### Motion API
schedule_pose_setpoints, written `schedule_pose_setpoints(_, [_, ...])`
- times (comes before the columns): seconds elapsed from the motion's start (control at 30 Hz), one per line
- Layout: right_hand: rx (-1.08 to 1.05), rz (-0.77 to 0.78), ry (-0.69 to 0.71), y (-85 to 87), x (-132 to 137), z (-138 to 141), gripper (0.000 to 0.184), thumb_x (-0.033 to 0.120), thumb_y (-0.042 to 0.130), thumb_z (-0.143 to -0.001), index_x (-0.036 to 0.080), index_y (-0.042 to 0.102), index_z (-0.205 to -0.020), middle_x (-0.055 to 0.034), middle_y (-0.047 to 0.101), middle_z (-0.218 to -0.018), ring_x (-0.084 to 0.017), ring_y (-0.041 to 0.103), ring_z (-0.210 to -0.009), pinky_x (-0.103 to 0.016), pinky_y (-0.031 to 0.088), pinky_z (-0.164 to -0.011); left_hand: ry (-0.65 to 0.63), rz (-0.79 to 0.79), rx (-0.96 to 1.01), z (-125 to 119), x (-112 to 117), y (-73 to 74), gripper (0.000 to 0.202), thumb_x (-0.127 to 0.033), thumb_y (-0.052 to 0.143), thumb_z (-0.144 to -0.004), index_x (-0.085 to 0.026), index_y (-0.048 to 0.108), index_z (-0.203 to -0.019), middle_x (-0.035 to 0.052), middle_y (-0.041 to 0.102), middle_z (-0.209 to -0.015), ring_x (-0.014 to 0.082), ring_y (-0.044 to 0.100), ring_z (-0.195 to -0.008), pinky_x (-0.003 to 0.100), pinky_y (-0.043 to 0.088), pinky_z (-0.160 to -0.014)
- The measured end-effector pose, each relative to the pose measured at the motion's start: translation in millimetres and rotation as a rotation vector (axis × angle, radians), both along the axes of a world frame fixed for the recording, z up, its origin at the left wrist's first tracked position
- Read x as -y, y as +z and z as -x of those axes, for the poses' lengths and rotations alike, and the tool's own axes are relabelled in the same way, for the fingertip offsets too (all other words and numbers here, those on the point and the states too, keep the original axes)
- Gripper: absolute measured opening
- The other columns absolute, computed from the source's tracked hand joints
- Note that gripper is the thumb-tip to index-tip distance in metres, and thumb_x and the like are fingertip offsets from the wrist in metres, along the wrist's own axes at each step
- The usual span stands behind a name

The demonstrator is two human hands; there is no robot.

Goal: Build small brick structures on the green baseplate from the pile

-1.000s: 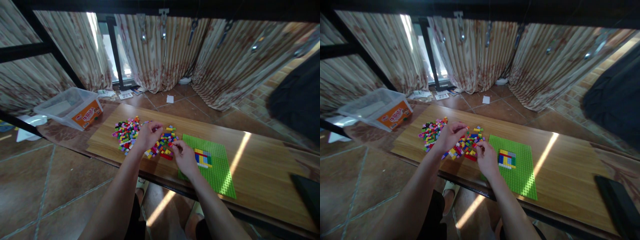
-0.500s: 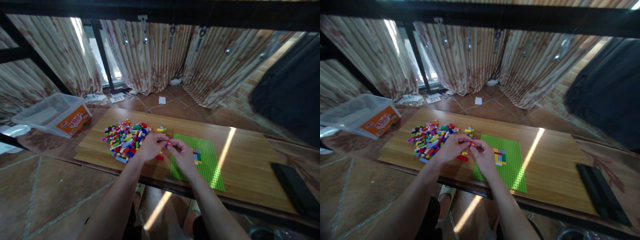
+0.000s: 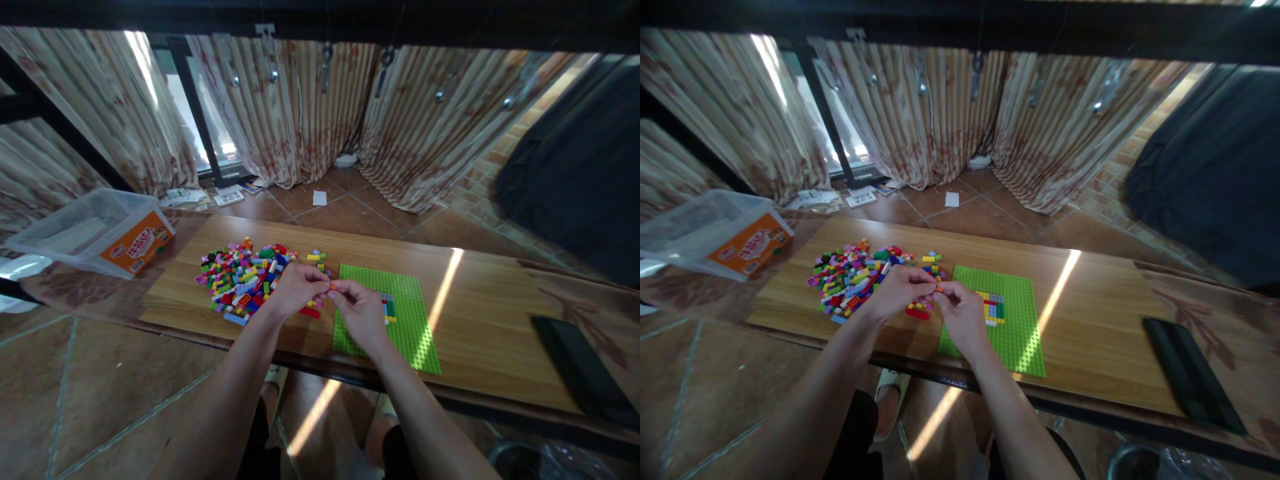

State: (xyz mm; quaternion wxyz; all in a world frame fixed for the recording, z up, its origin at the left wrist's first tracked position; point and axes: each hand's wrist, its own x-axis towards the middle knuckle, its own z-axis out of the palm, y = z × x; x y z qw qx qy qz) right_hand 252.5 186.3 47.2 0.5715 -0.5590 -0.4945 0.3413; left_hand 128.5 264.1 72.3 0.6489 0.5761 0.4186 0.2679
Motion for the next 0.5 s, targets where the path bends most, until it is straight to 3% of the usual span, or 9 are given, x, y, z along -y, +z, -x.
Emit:
schedule_pose_setpoints(0.2, [-0.178,0.056,0.033,-2.9,-5,-4,0.019,0.033,0.071,-0.072,0.018,0.072,-0.083,-0.0023,0.074,-0.073,-0.015,0.065,-0.060,-0.029,0.054,-0.061,0.011,0.051,0.053,6,-1,2.1,0.004,-0.012,0.069,-0.066,-0.010,0.067,-0.062,-0.0006,0.061,-0.049,0.0075,0.054,-0.044,0.019,0.045,-0.049])
schedule_pose_setpoints(0.3, [-0.188,0.076,-0.018,-8.6,-7,-8,0.024,0.036,0.072,-0.070,0.018,0.072,-0.086,-0.0028,0.073,-0.074,-0.015,0.064,-0.058,-0.031,0.054,-0.060,0.086,0.087,0.120,11,-4,2.6,0.010,-0.017,0.073,-0.064,-0.010,0.068,-0.067,0.0002,0.063,-0.053,0.0081,0.055,-0.047,0.020,0.046,-0.051])
schedule_pose_setpoints(0.37, [-0.071,0.053,-0.075,-12.3,-7,-9,0.023,0.036,0.069,-0.074,0.018,0.072,-0.088,-0.0042,0.074,-0.079,-0.017,0.066,-0.065,-0.033,0.054,-0.066,0.179,0.087,0.156,15,-8,2.6,0.016,-0.020,0.077,-0.062,-0.010,0.067,-0.070,0.0007,0.064,-0.057,0.0089,0.058,-0.050,0.021,0.048,-0.054])
schedule_pose_setpoints(0.5, [0.450,0.011,-0.098,-18.7,-6,-3,0.020,0.026,0.057,-0.084,0.019,0.072,-0.095,-0.0078,0.072,-0.091,-0.020,0.066,-0.082,-0.035,0.051,-0.079,0.246,0.096,0.214,20,-12,2.4,0.019,-0.020,0.078,-0.062,-0.011,0.066,-0.072,0.0010,0.066,-0.063,0.0101,0.062,-0.058,0.023,0.051,-0.060])
